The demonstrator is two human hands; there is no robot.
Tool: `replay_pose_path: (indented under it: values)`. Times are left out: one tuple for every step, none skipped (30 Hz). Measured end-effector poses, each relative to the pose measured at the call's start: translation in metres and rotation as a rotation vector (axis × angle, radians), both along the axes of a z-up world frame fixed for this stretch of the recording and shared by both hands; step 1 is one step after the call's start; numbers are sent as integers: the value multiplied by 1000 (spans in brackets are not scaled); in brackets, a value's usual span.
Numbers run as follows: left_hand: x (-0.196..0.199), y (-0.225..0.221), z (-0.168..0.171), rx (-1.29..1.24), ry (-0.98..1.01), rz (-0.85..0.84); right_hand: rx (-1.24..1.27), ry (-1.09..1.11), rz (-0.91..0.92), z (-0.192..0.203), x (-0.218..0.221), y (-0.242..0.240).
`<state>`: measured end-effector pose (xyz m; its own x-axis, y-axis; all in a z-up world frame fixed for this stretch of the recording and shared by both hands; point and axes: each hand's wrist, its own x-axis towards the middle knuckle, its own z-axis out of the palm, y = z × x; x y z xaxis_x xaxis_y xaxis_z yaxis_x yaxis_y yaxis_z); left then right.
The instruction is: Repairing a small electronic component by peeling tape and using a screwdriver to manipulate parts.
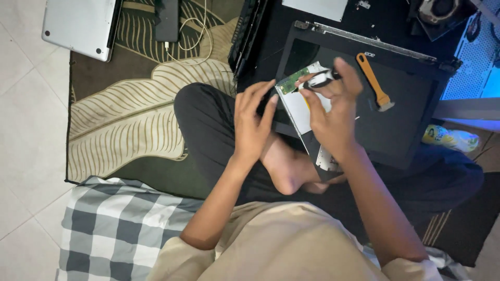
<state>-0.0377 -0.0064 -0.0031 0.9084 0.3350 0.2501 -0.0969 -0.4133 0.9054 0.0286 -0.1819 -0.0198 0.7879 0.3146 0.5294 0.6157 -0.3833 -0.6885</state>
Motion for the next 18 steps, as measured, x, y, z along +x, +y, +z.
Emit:
replay_pose_path:
  values:
    - [3,0,-4,29,-38,-20,149,10,171,-7,7,4]
    - [4,0,-4,28,-37,-18,147,11,173,-1,6,7]
    - [6,0,-5,48,0,-44,142,61,170,4,4,11]
    - [8,0,-6,69,35,-70,137,108,168,8,3,15]
    - [9,1,-7,69,35,-67,137,108,171,10,4,17]
    - [9,1,-8,71,54,-79,113,102,174,12,4,18]
    - [9,1,-10,74,74,-91,88,96,177,13,4,18]
    - [10,2,-9,72,76,-92,87,97,176,13,4,18]
    - [10,3,-9,63,64,-97,62,91,157,13,3,18]
    - [9,4,-9,55,53,-99,38,87,142,12,3,18]
    - [9,5,-10,54,56,-96,38,90,145,13,2,20]
    - [9,5,-11,47,48,-101,23,76,133,13,2,21]
    - [10,5,-11,39,40,-105,8,61,121,14,2,22]
    - [9,5,-12,37,41,-105,5,63,122,14,1,21]
    - [9,5,-12,31,41,-108,1,61,134,15,0,21]
    - [9,6,-12,28,39,-111,-2,58,148,15,0,21]
    - [9,8,-13,27,40,-110,-2,59,149,10,3,19]
    - [10,8,-15,36,34,-117,-52,9,151,5,6,15]
